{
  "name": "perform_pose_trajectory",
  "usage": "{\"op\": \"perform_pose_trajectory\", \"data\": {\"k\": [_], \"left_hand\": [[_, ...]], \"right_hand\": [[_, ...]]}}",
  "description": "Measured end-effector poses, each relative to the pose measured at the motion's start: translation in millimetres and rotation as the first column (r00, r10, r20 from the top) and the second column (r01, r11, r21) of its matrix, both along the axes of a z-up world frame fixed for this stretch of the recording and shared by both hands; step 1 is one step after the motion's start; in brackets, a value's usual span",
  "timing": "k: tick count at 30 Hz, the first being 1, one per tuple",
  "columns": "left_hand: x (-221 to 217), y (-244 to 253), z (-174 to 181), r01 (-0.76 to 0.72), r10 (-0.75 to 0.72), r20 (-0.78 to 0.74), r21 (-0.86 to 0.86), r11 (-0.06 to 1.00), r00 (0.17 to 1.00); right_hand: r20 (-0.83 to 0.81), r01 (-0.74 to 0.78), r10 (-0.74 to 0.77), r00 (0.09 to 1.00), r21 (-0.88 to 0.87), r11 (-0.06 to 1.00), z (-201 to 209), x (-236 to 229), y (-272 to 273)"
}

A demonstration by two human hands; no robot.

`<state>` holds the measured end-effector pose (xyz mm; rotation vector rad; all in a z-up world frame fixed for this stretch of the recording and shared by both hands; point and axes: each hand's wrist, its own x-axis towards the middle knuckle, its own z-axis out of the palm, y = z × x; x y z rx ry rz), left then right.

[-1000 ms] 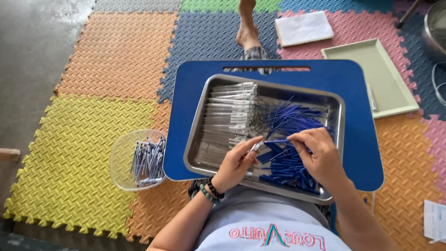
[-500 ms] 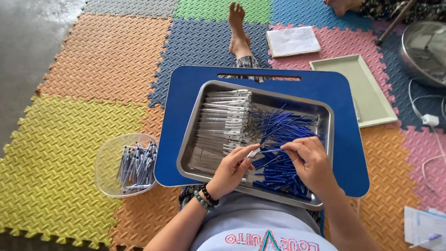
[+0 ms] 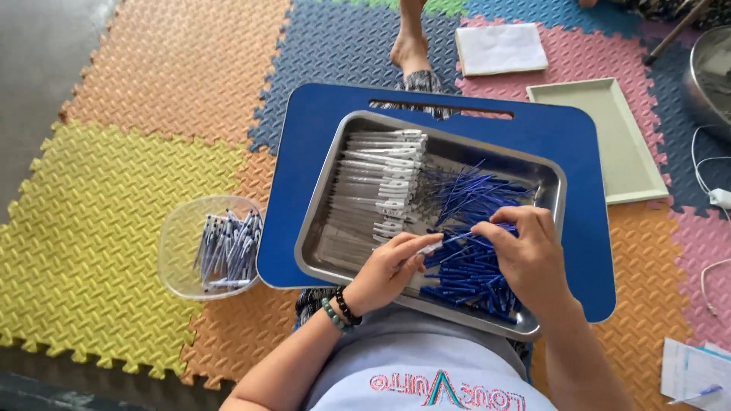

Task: Assembling pens by inserting blue ink refills into white pen barrels on a lap desk.

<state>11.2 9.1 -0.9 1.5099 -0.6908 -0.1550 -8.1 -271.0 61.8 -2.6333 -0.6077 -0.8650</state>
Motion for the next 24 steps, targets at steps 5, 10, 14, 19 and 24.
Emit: {"op": "perform_pose_trajectory", "data": {"k": [5, 10, 14, 19, 24], "left_hand": [[-2, -1, 5, 0.015, -0.015, -0.03, -0.003, 1.0, 0.999], [1, 1, 1, -0.024, 0.02, -0.085, -0.046, 0.999, 0.996], [1, 0, -4, -0.055, 0.047, -0.103, -0.07, 0.996, 0.994], [-1, 1, -1, -0.04, 0.031, -0.104, -0.082, 0.996, 0.994], [0, -1, 2, -0.083, 0.078, -0.076, -0.061, 0.995, 0.994]], "right_hand": [[0.164, -0.056, 0.095, 0.982, -0.232, 0.971, 30, 11, 26], [0.0, -0.267, 0.268, 0.963, -0.087, 0.96, 30, 9, 54], [-0.065, -0.298, 0.349, 0.935, 0.39, 0.871, 12, 2, 47], [-0.063, -0.196, 0.255, 0.965, 0.478, 0.857, 12, -3, 43], [-0.194, -0.279, 0.396, 0.897, 0.446, 0.851, -3, -6, 62]]}}
